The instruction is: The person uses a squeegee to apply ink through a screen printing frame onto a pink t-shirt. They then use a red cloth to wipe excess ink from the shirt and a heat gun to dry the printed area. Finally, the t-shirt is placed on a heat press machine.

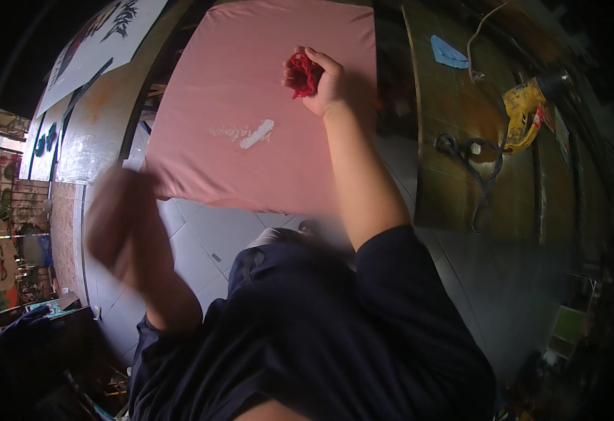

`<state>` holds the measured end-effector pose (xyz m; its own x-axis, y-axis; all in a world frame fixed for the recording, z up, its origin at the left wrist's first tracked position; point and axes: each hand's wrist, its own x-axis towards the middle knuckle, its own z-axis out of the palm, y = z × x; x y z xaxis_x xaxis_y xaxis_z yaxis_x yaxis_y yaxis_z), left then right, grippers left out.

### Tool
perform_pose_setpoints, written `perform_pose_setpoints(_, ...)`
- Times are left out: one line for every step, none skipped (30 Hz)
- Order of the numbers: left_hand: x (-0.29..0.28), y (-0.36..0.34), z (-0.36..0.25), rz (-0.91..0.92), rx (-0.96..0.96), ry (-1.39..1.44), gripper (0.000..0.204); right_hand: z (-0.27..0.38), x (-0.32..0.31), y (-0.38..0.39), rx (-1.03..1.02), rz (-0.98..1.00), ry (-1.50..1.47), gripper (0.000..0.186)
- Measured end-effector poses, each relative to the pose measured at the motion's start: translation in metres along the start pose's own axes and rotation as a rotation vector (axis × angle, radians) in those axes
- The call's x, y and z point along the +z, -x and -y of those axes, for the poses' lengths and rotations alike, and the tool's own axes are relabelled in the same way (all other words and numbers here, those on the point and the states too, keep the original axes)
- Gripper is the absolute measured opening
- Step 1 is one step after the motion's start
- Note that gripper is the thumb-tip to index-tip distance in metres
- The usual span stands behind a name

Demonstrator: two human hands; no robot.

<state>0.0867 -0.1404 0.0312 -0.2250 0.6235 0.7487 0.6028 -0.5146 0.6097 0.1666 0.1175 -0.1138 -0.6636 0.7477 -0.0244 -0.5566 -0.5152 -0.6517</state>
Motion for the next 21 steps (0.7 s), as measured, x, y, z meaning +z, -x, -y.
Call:
perform_pose_setpoints(0.008, 0.0, 0.042, -0.081, -0.037, -0.062, 0.01, 0.005, -0.004, 0.001, -0.021, -0.009, 0.01, 0.029)
perform_pose_setpoints(0.01, 0.001, 0.082, -0.143, -0.128, -0.162, 0.013, 0.005, -0.001, 0.002, -0.021, -0.003, 0.015, 0.029)
perform_pose_setpoints(0.008, 0.004, 0.12, -0.18, -0.251, -0.262, 0.012, 0.004, 0.002, 0.002, -0.014, 0.009, 0.02, 0.029)
perform_pose_setpoints(0.001, 0.009, 0.157, -0.147, -0.367, -0.371, 0.012, 0.001, 0.002, 0.0, -0.013, 0.024, 0.009, 0.029)
perform_pose_setpoints(0.0, 0.008, 0.179, -0.137, -0.403, -0.43, 0.011, 0.001, 0.001, -0.003, -0.01, 0.034, 0.004, 0.029)
perform_pose_setpoints(-0.001, 0.013, 0.203, -0.06, -0.419, -0.451, 0.012, 0.0, 0.001, -0.004, -0.006, 0.044, -0.001, 0.029)
perform_pose_setpoints(-0.002, 0.018, 0.227, 0.008, -0.452, -0.43, 0.014, -0.003, 0.002, -0.004, 0.001, 0.053, -0.007, 0.029)
perform_pose_setpoints(0.0, 0.02, 0.237, 0.059, -0.494, -0.501, 0.015, -0.005, 0.002, -0.004, 0.004, 0.034, -0.004, 0.03)
perform_pose_setpoints(0.0, 0.026, 0.253, 0.03, -0.504, -0.46, 0.017, -0.008, 0.003, -0.004, 0.016, 0.039, -0.01, 0.03)
perform_pose_setpoints(0.005, 0.021, 0.253, 0.041, -0.514, -0.483, 0.017, -0.004, 0.001, -0.002, 0.013, 0.037, -0.014, 0.03)
perform_pose_setpoints(0.009, 0.017, 0.253, 0.05, -0.525, -0.508, 0.017, -0.002, 0.001, -0.002, 0.014, 0.037, -0.018, 0.03)
perform_pose_setpoints(0.009, 0.013, 0.253, 0.071, -0.522, -0.526, 0.017, -0.002, 0.002, -0.002, 0.014, 0.017, -0.014, 0.029)
perform_pose_setpoints(0.011, 0.012, 0.249, 0.097, -0.521, -0.541, 0.017, -0.001, 0.003, -0.001, 0.011, 0.015, -0.013, 0.029)
perform_pose_setpoints(0.012, 0.01, 0.247, 0.121, -0.523, -0.558, 0.017, -0.001, 0.003, -0.001, 0.01, 0.014, -0.013, 0.029)
perform_pose_setpoints(0.012, 0.006, 0.245, 0.126, -0.548, -0.567, 0.016, -0.001, 0.005, -0.001, 0.012, 0.014, -0.012, 0.029)
perform_pose_setpoints(0.013, 0.001, 0.241, 0.14, -0.574, -0.575, 0.016, 0.001, 0.005, 0.0, 0.014, 0.01, -0.018, 0.029)
perform_pose_setpoints(0.014, -0.002, 0.238, 0.153, -0.601, -0.584, 0.015, 0.001, 0.004, 0.0, 0.009, 0.017, -0.022, 0.029)
perform_pose_setpoints(0.015, -0.005, 0.238, 0.168, -0.617, -0.606, 0.016, 0.001, 0.003, 0.0, 0.006, 0.024, -0.025, 0.03)
perform_pose_setpoints(0.016, -0.005, 0.238, 0.187, -0.642, -0.63, 0.016, -0.001, 0.002, 0.002, 0.011, 0.026, -0.032, 0.03)
perform_pose_setpoints(0.015, -0.005, 0.238, 0.205, -0.667, -0.655, 0.016, -0.002, 0.002, 0.001, 0.016, 0.03, -0.032, 0.03)
perform_pose_setpoints(0.015, -0.004, 0.238, 0.172, -0.699, -0.646, 0.016, -0.001, 0.003, -0.002, 0.022, 0.034, -0.032, 0.03)
